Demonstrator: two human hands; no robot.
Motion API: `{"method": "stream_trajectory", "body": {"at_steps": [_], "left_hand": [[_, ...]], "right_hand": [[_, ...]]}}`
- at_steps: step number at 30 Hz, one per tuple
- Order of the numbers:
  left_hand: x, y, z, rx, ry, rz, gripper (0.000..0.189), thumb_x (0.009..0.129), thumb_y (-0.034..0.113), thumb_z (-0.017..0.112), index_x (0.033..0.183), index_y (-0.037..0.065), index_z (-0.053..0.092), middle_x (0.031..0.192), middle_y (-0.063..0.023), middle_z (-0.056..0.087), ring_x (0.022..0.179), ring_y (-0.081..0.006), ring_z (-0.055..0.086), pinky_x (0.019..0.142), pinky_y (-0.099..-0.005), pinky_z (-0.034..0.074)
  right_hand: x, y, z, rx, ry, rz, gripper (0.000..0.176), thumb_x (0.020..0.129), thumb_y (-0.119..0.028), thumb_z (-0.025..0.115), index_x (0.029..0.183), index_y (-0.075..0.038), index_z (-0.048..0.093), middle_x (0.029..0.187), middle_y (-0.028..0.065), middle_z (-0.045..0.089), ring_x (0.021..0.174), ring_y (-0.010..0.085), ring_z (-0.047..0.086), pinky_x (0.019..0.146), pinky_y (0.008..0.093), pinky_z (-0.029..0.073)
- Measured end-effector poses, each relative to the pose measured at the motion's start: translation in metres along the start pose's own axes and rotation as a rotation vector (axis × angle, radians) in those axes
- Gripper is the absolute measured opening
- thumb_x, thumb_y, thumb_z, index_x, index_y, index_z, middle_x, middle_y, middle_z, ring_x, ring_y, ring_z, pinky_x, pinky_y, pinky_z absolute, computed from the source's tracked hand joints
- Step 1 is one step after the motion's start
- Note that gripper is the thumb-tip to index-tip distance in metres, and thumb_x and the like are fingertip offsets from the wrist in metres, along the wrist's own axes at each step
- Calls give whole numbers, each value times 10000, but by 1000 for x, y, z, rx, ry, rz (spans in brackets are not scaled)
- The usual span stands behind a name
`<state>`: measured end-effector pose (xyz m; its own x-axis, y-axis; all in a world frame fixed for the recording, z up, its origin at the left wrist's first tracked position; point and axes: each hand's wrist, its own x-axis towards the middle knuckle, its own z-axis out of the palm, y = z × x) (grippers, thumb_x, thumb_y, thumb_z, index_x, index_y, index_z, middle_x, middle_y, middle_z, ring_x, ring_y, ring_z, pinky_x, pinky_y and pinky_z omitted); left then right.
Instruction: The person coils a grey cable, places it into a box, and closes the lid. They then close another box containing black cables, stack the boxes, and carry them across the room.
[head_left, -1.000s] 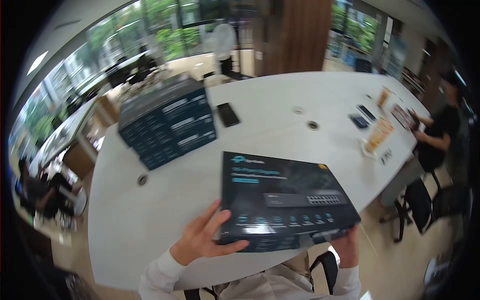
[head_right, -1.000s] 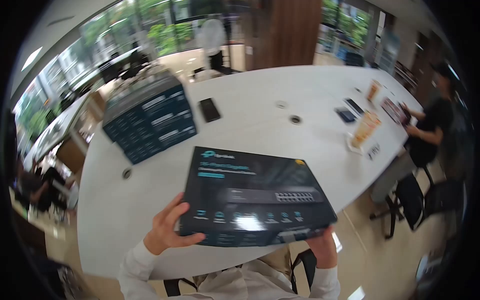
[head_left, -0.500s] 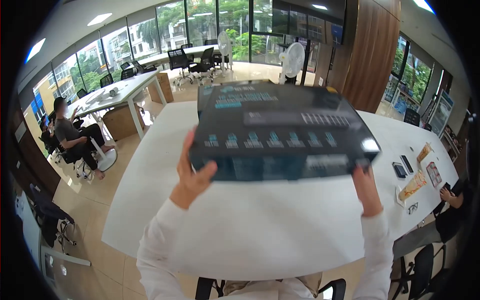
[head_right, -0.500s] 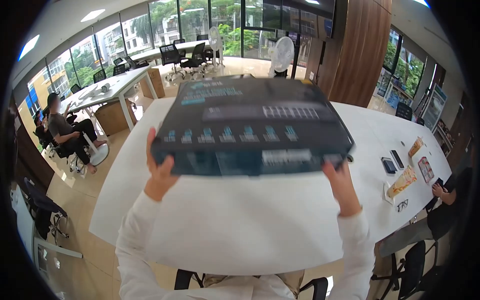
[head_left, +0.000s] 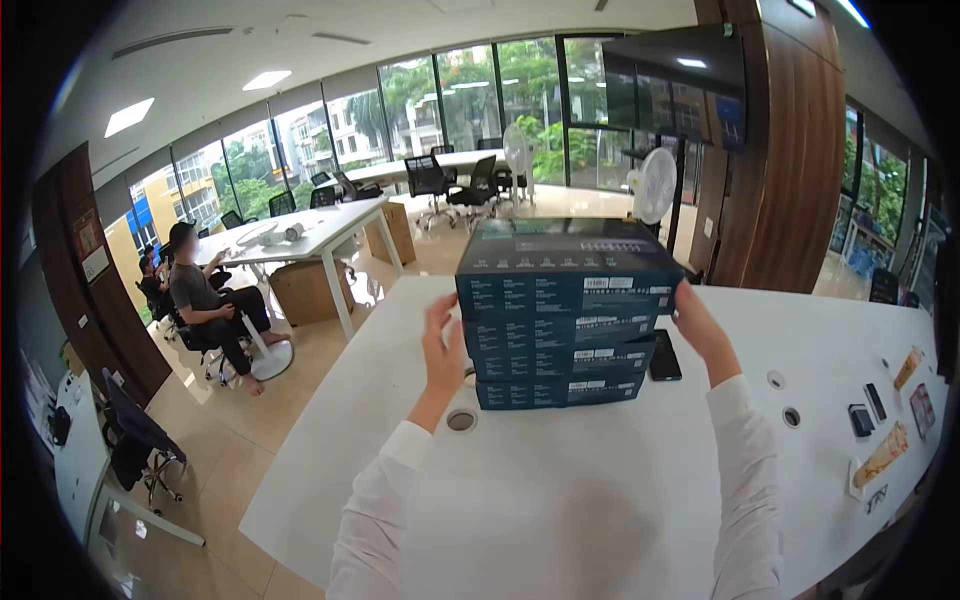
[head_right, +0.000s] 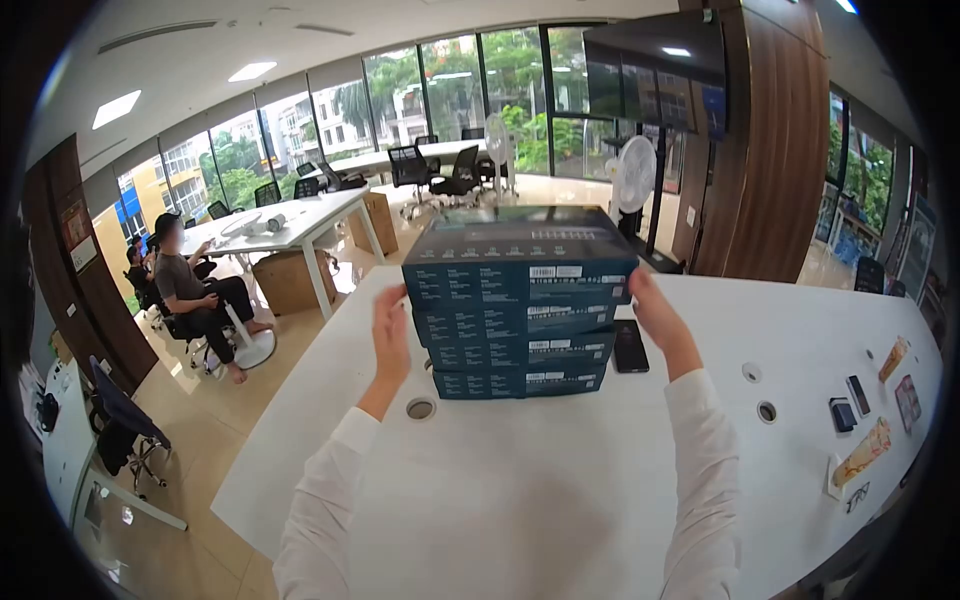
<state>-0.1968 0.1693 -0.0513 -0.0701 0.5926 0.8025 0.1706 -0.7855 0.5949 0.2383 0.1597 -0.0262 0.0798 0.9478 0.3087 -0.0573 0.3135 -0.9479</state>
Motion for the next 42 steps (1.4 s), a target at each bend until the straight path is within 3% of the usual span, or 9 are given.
{"method": "stream_trajectory", "body": {"at_steps": [3, 6, 8, 11, 17, 20, 23, 34, 42], "left_hand": [[35, 12, 17, -226, 292, -530, 627, 1004, 563, 422, 1334, 41, 530, 1344, -124, 535, 1244, -269, 501, 1039, -395, 379], [67, -37, 17, -668, -45, -936, 765, 928, 716, 436, 1287, 59, 591, 1222, -105, 630, 1108, -242, 599, 930, -398, 498], [66, -15, 35, -860, -122, -903, 778, 901, 740, 461, 1226, 56, 638, 1047, -87, 703, 925, -205, 673, 853, -380, 565], [47, 19, 22, -863, -212, -938, 746, 889, 735, 480, 1224, 93, 658, 1024, -71, 711, 1002, -200, 651, 867, -396, 539], [-52, 116, -66, -669, 2, -864, 764, 849, 726, 521, 1392, 190, 529, 1310, -34, 602, 1191, -204, 509, 1037, -371, 335], [-117, 187, -114, -723, 243, -722, 563, 968, 517, 467, 1330, 97, 562, 1299, -59, 628, 1168, -208, 592, 1020, -352, 442], [-196, 246, -163, -608, 548, -697, 567, 933, 500, 515, 1307, 79, 583, 1262, -85, 651, 1174, -230, 599, 1025, -391, 453], [-367, 387, -251, -124, 981, -484, 535, 954, 535, 480, 1237, 101, 611, 1214, -37, 666, 1148, -194, 600, 998, -375, 444], [-431, 391, -279, -46, 1229, -431, 638, 951, 618, 408, 1265, 97, 600, 1209, -39, 667, 1123, -194, 617, 965, -369, 472]], "right_hand": [[35, -5, -14, 422, -139, 83, 770, 913, -714, 482, 1415, -129, 502, 1341, 17, 581, 1256, 204, 498, 1066, 423, 363], [58, 14, -10, 524, -258, 194, 683, 913, -695, 503, 1273, -127, 623, 1180, 29, 667, 1113, 217, 595, 1008, 410, 436], [47, 10, 16, 709, -214, 171, 579, 924, -626, 540, 1208, -136, 662, 1120, 37, 697, 1060, 233, 634, 963, 419, 493], [28, 6, 18, 683, -275, 130, 505, 978, -543, 492, 1229, -131, 642, 1159, 42, 683, 1095, 225, 623, 976, 410, 491], [-32, -12, 58, 644, -463, 44, 601, 1002, -569, 444, 1337, -86, 572, 1207, 62, 664, 1136, 217, 614, 989, 382, 483], [-37, 8, 88, 624, -624, -7, 632, 1014, -579, 403, 1369, -73, 534, 1267, 46, 625, 1172, 194, 579, 1042, 333, 424], [-94, 6, 164, 653, -470, 194, 659, 993, -616, 419, 1385, -97, 524, 1292, 23, 603, 1192, 164, 552, 1052, 309, 401], [-249, 48, 365, 599, -955, 541, 713, 999, -636, 375, 1465, -102, 453, 1425, 47, 522, 1303, 183, 477, 1102, 341, 358], [-283, 53, 435, 520, -1117, 603, 726, 1006, -643, 328, 1482, -103, 424, 1444, 50, 503, 1340, 193, 438, 1114, 351, 342]]}}
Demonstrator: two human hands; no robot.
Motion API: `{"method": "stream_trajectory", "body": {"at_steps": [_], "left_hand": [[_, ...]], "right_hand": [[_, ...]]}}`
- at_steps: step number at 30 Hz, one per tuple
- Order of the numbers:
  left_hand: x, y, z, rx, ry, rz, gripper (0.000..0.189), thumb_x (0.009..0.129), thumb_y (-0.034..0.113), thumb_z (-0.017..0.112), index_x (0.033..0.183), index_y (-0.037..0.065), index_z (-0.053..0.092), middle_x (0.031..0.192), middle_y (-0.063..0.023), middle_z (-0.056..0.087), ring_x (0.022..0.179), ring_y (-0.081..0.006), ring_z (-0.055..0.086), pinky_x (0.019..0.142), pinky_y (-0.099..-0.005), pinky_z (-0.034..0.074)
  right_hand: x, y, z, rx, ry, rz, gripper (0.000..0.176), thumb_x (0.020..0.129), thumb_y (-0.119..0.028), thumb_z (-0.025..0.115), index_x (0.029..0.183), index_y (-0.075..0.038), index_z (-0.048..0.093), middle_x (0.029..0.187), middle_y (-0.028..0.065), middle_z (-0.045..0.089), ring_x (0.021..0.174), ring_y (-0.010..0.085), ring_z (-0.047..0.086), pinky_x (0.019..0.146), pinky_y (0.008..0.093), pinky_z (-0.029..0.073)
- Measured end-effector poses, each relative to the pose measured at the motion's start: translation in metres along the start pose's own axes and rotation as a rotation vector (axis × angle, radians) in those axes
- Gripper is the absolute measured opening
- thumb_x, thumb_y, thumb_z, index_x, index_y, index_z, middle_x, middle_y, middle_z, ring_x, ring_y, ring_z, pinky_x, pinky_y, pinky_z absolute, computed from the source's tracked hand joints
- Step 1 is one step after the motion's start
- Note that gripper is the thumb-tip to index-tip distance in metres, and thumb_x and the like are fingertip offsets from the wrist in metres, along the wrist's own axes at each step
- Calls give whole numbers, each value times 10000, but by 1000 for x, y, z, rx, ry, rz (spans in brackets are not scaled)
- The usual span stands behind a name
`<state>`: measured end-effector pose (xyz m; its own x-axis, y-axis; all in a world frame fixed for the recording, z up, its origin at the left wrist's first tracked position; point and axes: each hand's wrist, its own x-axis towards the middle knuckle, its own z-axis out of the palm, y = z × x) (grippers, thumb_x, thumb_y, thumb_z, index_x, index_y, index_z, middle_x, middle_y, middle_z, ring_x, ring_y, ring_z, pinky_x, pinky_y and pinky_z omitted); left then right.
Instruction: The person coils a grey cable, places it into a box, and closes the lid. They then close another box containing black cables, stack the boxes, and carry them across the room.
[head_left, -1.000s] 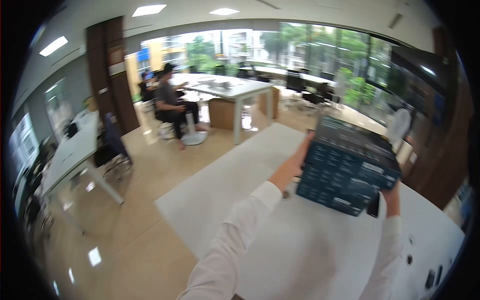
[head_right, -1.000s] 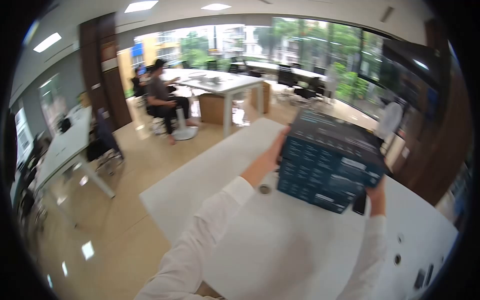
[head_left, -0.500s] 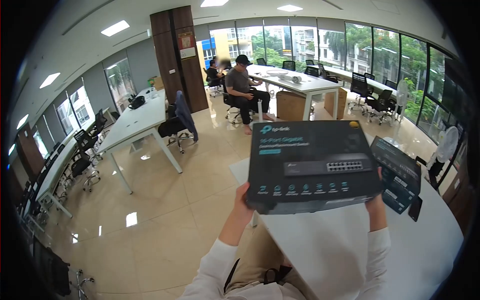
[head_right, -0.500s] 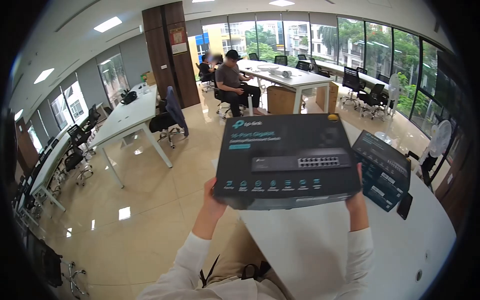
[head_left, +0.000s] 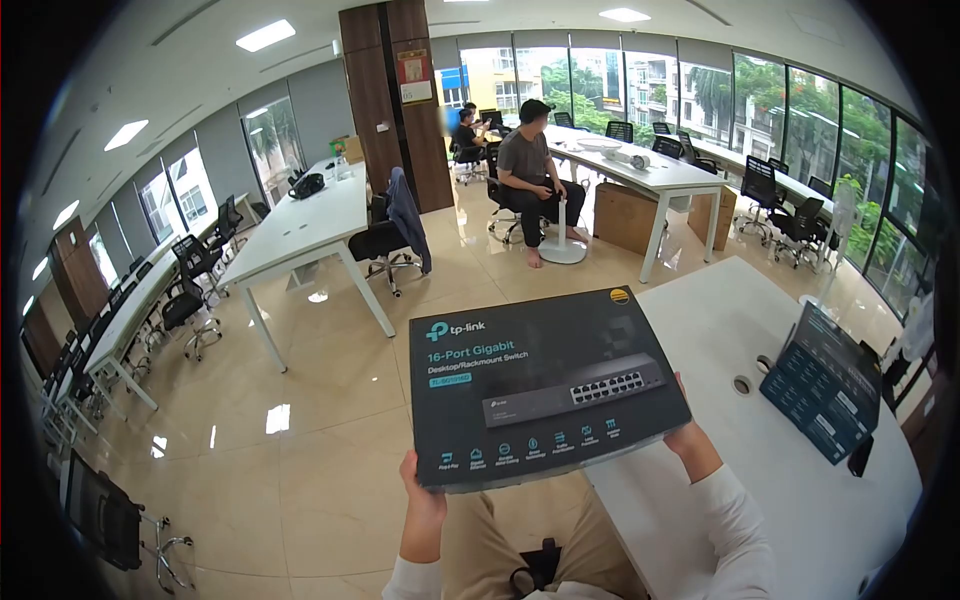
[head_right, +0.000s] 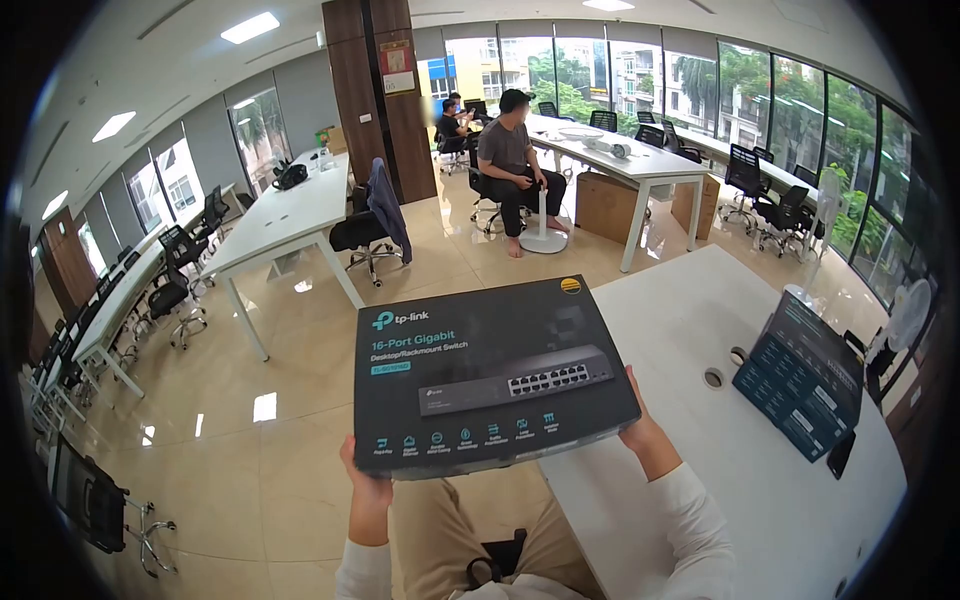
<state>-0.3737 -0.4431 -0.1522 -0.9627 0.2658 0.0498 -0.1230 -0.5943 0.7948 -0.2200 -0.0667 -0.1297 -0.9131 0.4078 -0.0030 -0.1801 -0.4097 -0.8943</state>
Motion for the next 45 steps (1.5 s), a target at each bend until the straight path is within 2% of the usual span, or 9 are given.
{"method": "stream_trajectory", "body": {"at_steps": [8, 12, 16, 24, 27, 28, 32, 38, 45], "left_hand": [[64, 21, -73, -131, -72, 116, 703, 974, 601, 333, 1410, 77, 504, 1334, -75, 602, 1212, -243, 581, 1023, -404, 465], [96, 41, -123, -237, -24, 157, 764, 951, 619, 376, 1456, 49, 433, 1384, -110, 564, 1229, -266, 577, 1023, -421, 475], [97, 94, -139, -189, 100, 125, 768, 948, 630, 365, 1454, 56, 438, 1397, -104, 553, 1247, -277, 560, 1036, -439, 461], [90, 251, -169, -5, 400, -19, 774, 951, 657, 320, 1441, 76, 467, 1380, -87, 571, 1254, -265, 551, 1058, -446, 433], [89, 306, -175, 7, 480, -33, 777, 949, 659, 321, 1441, 74, 467, 1376, -87, 574, 1255, -264, 549, 1060, -447, 430], [91, 325, -181, 14, 500, -33, 778, 949, 659, 322, 1440, 74, 467, 1375, -87, 575, 1256, -263, 549, 1061, -447, 429], [94, 358, -210, 42, 519, -7, 782, 947, 661, 323, 1440, 72, 468, 1371, -86, 579, 1257, -262, 547, 1063, -448, 425], [189, 411, -192, 166, 455, 21, 787, 944, 660, 327, 1437, 64, 469, 1354, -80, 591, 1263, -243, 542, 1069, -434, 414], [296, 432, -261, 110, 561, -99, 728, 972, 617, 306, 1431, 79, 481, 1368, -63, 581, 1288, -223, 520, 1089, -413, 383]], "right_hand": [[120, 49, 50, -91, -272, 70, 768, 1020, -637, 203, 1500, -63, 379, 1465, 99, 488, 1330, 219, 478, 1135, 370, 356], [179, 78, 97, 17, -376, 348, 826, 1002, -667, 196, 1506, -33, 352, 1480, 120, 470, 1357, 225, 452, 1151, 372, 343], [199, 114, 142, -57, -361, 453, 835, 993, -671, 267, 1501, -12, 355, 1494, 122, 454, 1371, 221, 428, 1161, 373, 329], [195, 57, 303, -11, -379, 632, 690, 1036, -552, 345, 1532, -75, 291, 1506, 83, 427, 1343, 187, 451, 1139, 363, 357], [203, 40, 349, -87, -362, 598, 648, 1051, -513, 342, 1509, -56, 342, 1483, 77, 461, 1332, 174, 465, 1122, 363, 380], [207, 68, 347, -167, -373, 414, 621, 1060, -501, 314, 1459, -39, 429, 1399, 77, 552, 1265, 169, 533, 1081, 346, 421], [258, 42, 424, 93, -384, 559, 663, 1050, -553, 279, 1400, -36, 502, 1311, 81, 616, 1205, 176, 577, 1047, 335, 451], [323, 39, 497, 107, -347, 462, 704, 1038, -590, 246, 1382, -38, 516, 1291, 81, 624, 1184, 193, 593, 1044, 339, 456], [427, 107, 567, -116, -377, 371, 632, 1070, -502, 241, 1428, -33, 466, 1367, 86, 575, 1269, 192, 537, 1103, 347, 398]]}}
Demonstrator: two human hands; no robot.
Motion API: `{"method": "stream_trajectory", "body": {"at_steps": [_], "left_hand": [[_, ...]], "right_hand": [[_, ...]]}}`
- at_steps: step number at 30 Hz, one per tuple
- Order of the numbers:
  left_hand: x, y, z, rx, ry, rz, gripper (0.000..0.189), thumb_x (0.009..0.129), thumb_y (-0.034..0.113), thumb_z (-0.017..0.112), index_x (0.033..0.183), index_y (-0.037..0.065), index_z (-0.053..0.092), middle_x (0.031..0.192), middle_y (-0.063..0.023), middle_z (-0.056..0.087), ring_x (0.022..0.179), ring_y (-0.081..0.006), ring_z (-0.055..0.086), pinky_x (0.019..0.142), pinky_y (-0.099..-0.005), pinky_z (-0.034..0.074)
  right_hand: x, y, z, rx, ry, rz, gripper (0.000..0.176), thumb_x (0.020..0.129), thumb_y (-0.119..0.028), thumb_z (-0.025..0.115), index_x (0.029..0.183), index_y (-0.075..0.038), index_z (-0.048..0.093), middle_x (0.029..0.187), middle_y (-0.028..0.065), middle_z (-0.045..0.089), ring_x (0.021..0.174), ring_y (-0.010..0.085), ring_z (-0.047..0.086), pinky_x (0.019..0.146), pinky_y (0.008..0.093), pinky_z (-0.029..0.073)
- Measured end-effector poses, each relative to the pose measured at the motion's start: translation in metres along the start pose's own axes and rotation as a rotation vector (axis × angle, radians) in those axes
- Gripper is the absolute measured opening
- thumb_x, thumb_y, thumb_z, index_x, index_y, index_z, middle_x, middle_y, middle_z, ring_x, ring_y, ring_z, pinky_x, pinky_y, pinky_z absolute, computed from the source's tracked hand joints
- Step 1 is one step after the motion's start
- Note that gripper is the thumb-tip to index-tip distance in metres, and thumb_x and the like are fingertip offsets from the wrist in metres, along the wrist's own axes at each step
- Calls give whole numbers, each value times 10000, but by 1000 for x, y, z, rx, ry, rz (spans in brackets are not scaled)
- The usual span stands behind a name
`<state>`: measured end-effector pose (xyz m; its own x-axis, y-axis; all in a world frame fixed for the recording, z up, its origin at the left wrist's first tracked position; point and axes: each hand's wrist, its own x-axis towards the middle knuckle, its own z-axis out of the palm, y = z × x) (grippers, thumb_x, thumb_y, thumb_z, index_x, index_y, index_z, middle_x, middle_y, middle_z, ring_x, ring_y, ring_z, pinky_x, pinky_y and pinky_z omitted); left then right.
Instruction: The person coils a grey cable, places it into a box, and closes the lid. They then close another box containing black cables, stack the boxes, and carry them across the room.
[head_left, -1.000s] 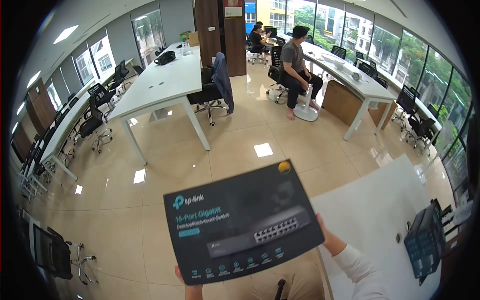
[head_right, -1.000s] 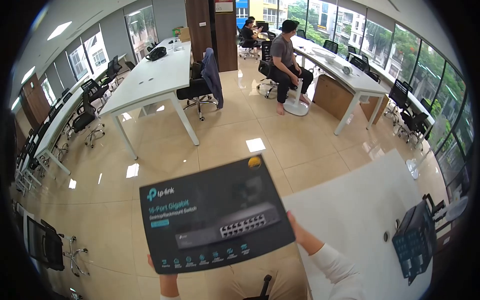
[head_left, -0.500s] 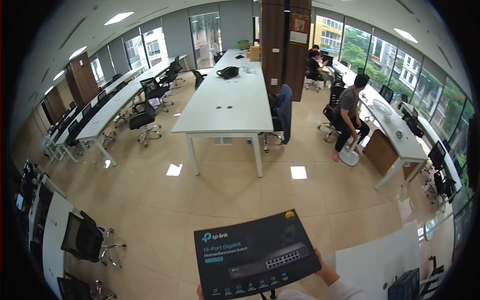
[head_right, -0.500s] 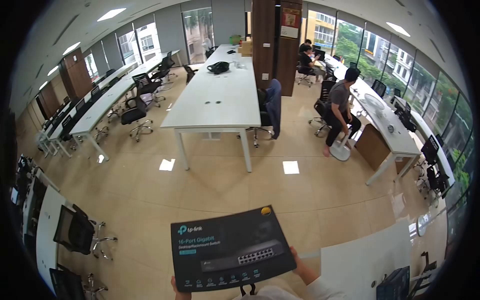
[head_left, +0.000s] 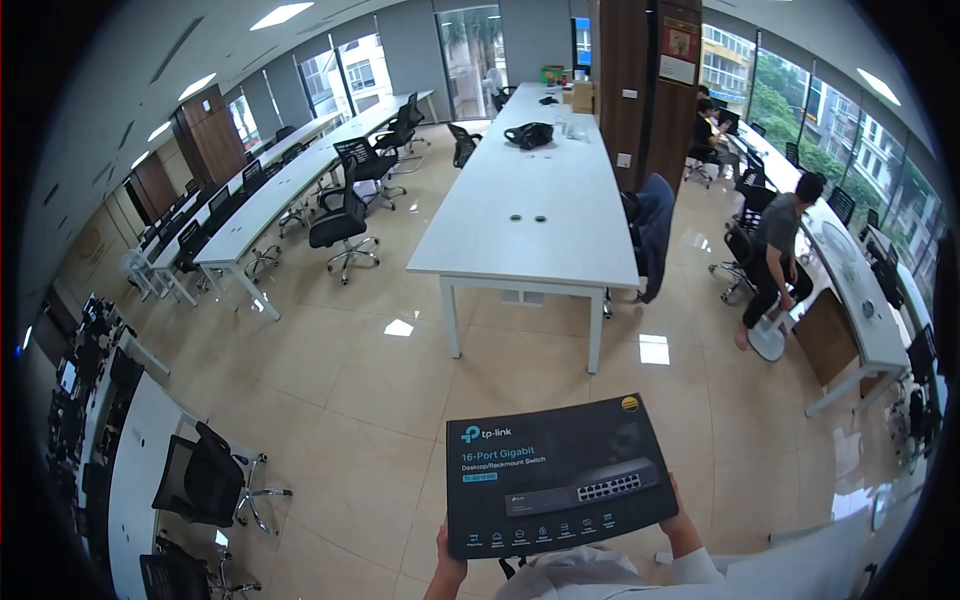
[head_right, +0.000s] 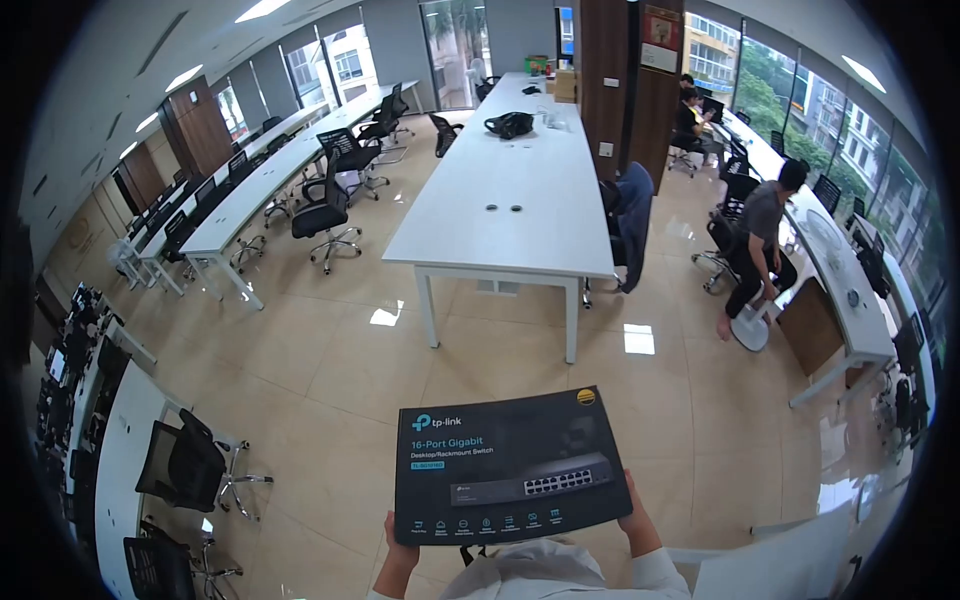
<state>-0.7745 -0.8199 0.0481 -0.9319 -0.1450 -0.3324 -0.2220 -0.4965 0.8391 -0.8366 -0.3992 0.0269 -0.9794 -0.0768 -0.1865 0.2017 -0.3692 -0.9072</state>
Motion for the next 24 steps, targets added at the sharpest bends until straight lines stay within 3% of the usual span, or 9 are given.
{"method": "stream_trajectory", "body": {"at_steps": [2, 4, 6, 8, 12, 13, 15, 20, 24], "left_hand": [[61, 29, 10, -18, 33, 44, 694, 985, 599, 294, 1402, 88, 509, 1348, -58, 593, 1282, -214, 523, 1088, -409, 383], [83, 48, -21, 20, 110, 27, 661, 997, 583, 283, 1364, 99, 544, 1322, -52, 608, 1270, -205, 530, 1085, -406, 386], [117, 74, -35, 3, 178, 72, 625, 1000, 585, 303, 1307, 117, 583, 1278, -45, 629, 1258, -194, 535, 1072, -404, 399], [129, 83, -30, -34, 177, 121, 622, 996, 592, 321, 1298, 118, 589, 1268, -40, 634, 1257, -194, 534, 1062, -404, 408], [226, 151, -34, 186, 123, 356, 836, 954, 680, 362, 1488, 37, 375, 1453, -111, 488, 1345, -231, 461, 1114, -414, 365], [256, 162, -41, 265, 92, 362, 927, 934, 716, 371, 1537, 20, 261, 1512, -136, 406, 1383, -247, 413, 1141, -409, 331], [297, 174, -42, 264, 80, 345, 927, 930, 718, 378, 1535, 23, 269, 1509, -132, 411, 1384, -250, 410, 1141, -407, 333], [456, 214, -92, 120, -123, 144, 1074, 887, 732, 465, 1570, -10, 97, 1600, -174, 242, 1465, -264, 266, 1184, -388, 231], [585, 295, -80, 267, -379, 62, 1009, 893, 675, 493, 1557, 4, 137, 1565, -173, 287, 1435, -256, 306, 1174, -379, 251]], "right_hand": [[72, -8, 22, -216, -20, -105, 613, 1076, -478, 249, 1447, -31, 443, 1393, 91, 552, 1289, 195, 517, 1116, 346, 380], [118, -1, 52, -21, -144, 144, 604, 1078, -450, 279, 1496, -23, 371, 1460, 107, 487, 1345, 203, 458, 1148, 345, 333], [177, -11, 98, -165, -210, 39, 578, 1072, -406, 328, 1495, -14, 367, 1463, 120, 485, 1353, 207, 450, 1149, 340, 329], [216, -15, 111, 7, -194, 178, 553, 1058, -391, 349, 1456, -14, 423, 1397, 122, 550, 1294, 213, 516, 1104, 337, 390], [351, -23, 197, -98, -22, 615, 517, 1029, -394, 388, 1356, -23, 537, 1229, 111, 668, 1127, 208, 645, 972, 316, 508], [393, 10, 183, -67, -99, 630, 549, 1019, -462, 416, 1315, -27, 573, 1166, 106, 696, 1039, 188, 682, 894, 309, 547], [423, 5, 210, -11, -66, 671, 562, 1001, -484, 468, 1300, -21, 579, 1150, 108, 696, 995, 173, 685, 887, 308, 543], [507, -28, 287, -74, 58, 555, 559, 946, -458, 615, 1277, -10, 581, 1134, 122, 693, 936, 170, 690, 858, 309, 551], [588, -26, 302, 64, 122, 374, 528, 913, -351, 695, 1278, 10, 572, 1065, 97, 695, 897, 177, 686, 820, 309, 551]]}}
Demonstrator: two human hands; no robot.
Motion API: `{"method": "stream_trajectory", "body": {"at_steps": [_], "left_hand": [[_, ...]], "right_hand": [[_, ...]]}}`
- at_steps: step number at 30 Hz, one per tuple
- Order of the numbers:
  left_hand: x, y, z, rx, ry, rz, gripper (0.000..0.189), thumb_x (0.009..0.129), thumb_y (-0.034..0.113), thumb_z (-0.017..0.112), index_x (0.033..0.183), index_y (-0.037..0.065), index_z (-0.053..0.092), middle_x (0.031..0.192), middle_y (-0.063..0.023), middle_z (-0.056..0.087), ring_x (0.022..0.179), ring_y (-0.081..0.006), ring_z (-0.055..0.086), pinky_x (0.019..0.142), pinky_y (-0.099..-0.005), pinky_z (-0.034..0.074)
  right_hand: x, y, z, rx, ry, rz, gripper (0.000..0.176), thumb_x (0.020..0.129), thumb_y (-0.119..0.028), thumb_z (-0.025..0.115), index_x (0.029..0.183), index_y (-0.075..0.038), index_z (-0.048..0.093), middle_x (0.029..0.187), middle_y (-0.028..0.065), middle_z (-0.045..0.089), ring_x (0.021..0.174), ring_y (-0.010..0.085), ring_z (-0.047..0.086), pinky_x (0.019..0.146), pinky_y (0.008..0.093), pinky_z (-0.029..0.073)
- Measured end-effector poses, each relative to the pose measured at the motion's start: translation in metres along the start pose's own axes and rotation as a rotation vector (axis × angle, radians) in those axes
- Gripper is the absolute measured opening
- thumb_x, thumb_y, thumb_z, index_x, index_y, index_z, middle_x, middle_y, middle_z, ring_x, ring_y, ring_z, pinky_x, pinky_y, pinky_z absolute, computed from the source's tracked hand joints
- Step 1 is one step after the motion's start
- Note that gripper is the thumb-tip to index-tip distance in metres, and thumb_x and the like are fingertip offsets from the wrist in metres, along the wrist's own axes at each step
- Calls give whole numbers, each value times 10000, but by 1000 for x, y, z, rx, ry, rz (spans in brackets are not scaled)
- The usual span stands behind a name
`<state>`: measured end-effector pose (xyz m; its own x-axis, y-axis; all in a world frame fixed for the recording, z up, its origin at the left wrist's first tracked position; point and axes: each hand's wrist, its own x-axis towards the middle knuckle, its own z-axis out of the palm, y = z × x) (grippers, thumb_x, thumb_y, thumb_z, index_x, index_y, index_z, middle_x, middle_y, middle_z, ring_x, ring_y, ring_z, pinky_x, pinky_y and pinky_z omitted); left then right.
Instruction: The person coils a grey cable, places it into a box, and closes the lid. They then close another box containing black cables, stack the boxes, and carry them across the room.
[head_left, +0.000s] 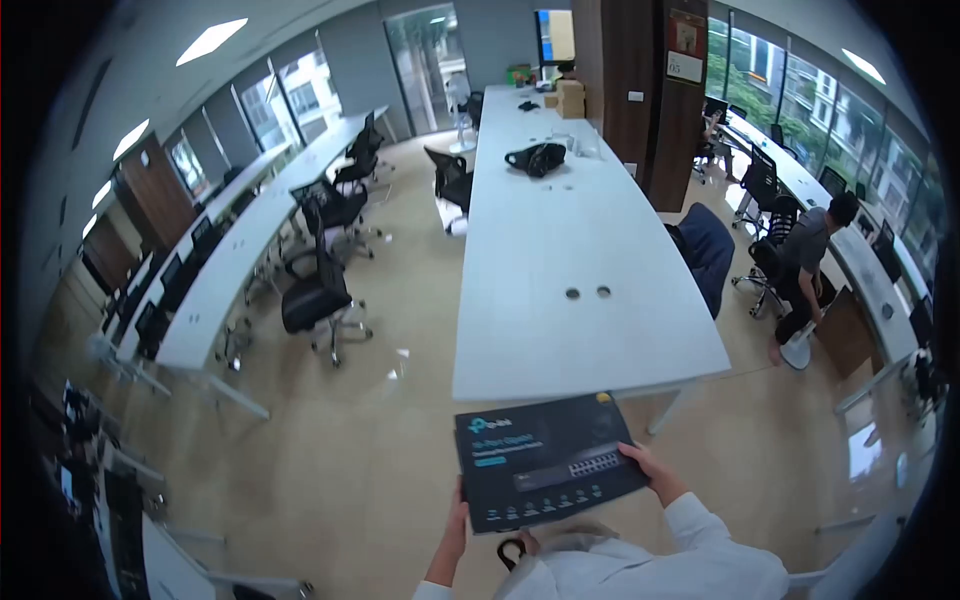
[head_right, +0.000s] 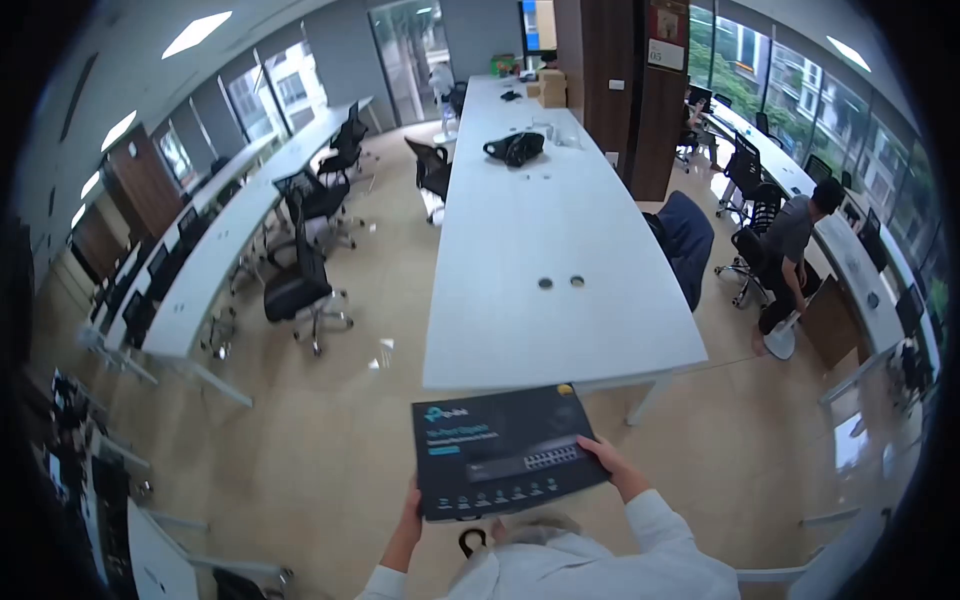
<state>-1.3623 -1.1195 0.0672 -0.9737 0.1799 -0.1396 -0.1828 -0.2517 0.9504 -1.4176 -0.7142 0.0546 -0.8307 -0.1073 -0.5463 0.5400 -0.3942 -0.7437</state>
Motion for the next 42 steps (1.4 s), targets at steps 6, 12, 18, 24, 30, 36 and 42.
{"method": "stream_trajectory", "body": {"at_steps": [6, 12, 18, 24, 30, 36, 42], "left_hand": [[201, -8, -71, 4, -176, -237, 844, 842, 444, 714, 1449, -24, 361, 1401, -177, 485, 1318, -245, 449, 1110, -365, 351], [324, -17, -101, 67, -127, -310, 702, 784, 207, 812, 1348, -22, 464, 1191, -142, 627, 1091, -228, 607, 954, -337, 487], [423, -32, -140, 75, -132, -259, 601, 803, 170, 777, 1299, -10, 491, 1196, -150, 625, 1077, -225, 616, 930, -340, 508], [476, -76, -167, 158, -240, -292, 655, 842, 260, 772, 1343, -42, 478, 1236, -167, 619, 1084, -230, 616, 942, -332, 493], [472, -62, -166, 194, -289, -318, 813, 815, 351, 801, 1406, -48, 411, 1358, -231, 527, 1237, -283, 525, 1058, -378, 411], [450, -20, -138, 1128, -58, 378, 917, 753, 346, 798, 1463, 8, 327, 1508, -288, 268, 1407, -429, 251, 1159, -524, 187], [354, -28, 17, 1069, -687, 842, 799, 737, 267, 740, 1435, 77, 400, 1506, -244, 294, 1387, -410, 283, 1145, -572, 190]], "right_hand": [[120, 3, 1, -71, 189, -167, 538, 908, -287, 699, 1326, 14, 543, 1170, 119, 666, 1027, 178, 646, 878, 308, 525], [205, -42, 38, -22, 208, -223, 493, 887, -257, 700, 1298, -33, 544, 1105, 80, 659, 977, 150, 634, 832, 290, 532], [309, -41, 53, -42, 262, -188, 454, 879, -242, 637, 1280, -46, 553, 1069, 68, 652, 963, 143, 622, 859, 273, 522], [337, -27, 61, -85, 468, -202, 505, 864, -245, 630, 1300, -7, 542, 1024, 121, 677, 945, 193, 663, 847, 308, 535], [324, -17, 82, -814, 991, -448, 659, 840, -258, 710, 1364, 50, 454, 1265, 237, 572, 1177, 365, 558, 1026, 413, 435], [198, 132, 161, -945, 1197, -344, 658, 812, -185, 711, 1362, 54, 440, 1323, 284, 489, 1262, 446, 445, 1082, 457, 370], [48, 559, 199, -301, 1268, 606, 659, 856, -275, 674, 1446, -83, 453, 1507, 145, 437, 1389, 321, 404, 1108, 423, 378]]}}
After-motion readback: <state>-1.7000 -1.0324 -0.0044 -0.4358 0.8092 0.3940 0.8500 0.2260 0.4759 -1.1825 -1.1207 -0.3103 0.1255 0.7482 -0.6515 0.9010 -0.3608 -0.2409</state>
